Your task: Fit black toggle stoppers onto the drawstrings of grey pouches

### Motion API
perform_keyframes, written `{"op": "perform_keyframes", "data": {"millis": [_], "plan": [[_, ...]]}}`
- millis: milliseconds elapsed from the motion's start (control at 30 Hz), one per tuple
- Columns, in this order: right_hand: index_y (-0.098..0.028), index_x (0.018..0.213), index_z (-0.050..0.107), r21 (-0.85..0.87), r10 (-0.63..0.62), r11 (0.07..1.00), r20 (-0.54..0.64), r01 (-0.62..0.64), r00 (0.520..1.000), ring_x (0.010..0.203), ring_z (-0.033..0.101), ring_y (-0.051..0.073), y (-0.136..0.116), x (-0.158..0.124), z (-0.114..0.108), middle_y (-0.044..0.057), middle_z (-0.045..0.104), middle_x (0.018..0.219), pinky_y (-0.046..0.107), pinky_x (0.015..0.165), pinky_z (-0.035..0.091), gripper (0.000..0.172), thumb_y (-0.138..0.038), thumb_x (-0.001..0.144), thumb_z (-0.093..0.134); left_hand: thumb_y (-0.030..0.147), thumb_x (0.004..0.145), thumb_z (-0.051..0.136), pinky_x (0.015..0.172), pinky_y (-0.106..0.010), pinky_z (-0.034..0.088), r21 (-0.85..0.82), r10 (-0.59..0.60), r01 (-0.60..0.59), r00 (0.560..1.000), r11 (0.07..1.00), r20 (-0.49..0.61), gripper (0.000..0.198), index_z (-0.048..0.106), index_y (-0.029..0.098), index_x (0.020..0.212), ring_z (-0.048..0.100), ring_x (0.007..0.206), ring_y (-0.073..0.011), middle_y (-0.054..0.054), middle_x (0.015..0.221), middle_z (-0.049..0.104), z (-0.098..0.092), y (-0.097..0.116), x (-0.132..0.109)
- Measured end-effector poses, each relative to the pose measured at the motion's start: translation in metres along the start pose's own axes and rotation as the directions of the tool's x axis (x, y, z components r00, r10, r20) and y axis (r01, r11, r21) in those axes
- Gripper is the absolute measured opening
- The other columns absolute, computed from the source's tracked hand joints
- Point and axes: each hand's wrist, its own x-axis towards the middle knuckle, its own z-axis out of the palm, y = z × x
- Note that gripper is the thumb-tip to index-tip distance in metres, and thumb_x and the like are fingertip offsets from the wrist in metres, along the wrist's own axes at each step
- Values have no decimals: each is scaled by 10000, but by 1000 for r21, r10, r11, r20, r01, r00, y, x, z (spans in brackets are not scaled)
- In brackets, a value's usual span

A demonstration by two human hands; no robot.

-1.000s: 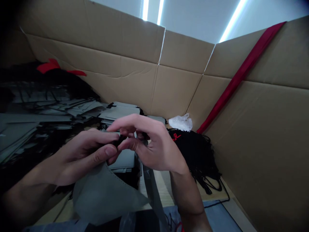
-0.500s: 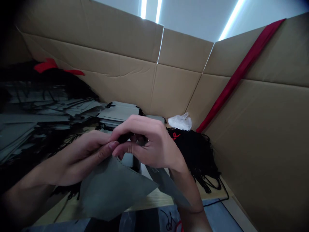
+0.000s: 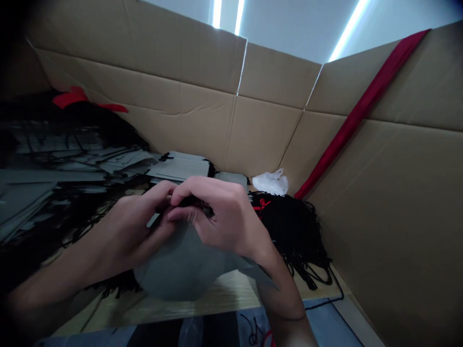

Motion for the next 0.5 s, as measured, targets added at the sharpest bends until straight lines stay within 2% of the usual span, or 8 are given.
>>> {"op": "perform_keyframes", "data": {"millis": [133,200,300,400,500], "plan": [[-216,932,805,-6,37,999,-16,-37,999,673,671,133,-2,-1,-2,-8,825,850,280,654,528,185,-278,966,976,197,1172,515,599,-256,421,16,85,-84,996,996,-9,109,614,203,1126,591,672,-111,27,892,694,1,-2,2],[-204,924,797,30,80,996,-18,-80,997,641,604,103,-3,-2,-6,-28,778,807,255,626,483,192,-266,977,971,150,1187,499,608,-250,409,-18,124,-124,992,992,8,147,614,201,1110,554,675,-101,34,896,672,-2,-1,3],[-196,938,806,206,154,966,30,-157,988,644,582,90,-3,-4,-11,-33,751,800,225,594,448,191,-257,966,984,116,1185,493,596,-258,370,-90,152,-149,988,985,22,205,587,204,1026,460,652,-103,52,825,568,-7,1,4],[-181,962,820,461,196,861,88,-214,977,715,691,117,-1,-5,-10,4,784,846,213,643,537,168,-212,956,985,77,1150,481,640,-248,398,-177,166,-156,985,972,40,225,584,208,1000,496,708,-108,43,837,564,-9,2,5],[-167,974,808,703,188,670,151,-239,971,741,769,146,0,-6,-3,40,807,869,238,698,638,161,-194,968,967,46,1112,489,681,-234,440,-302,220,-201,975,932,30,230,579,210,978,544,748,-108,32,856,605,-9,0,7]]}}
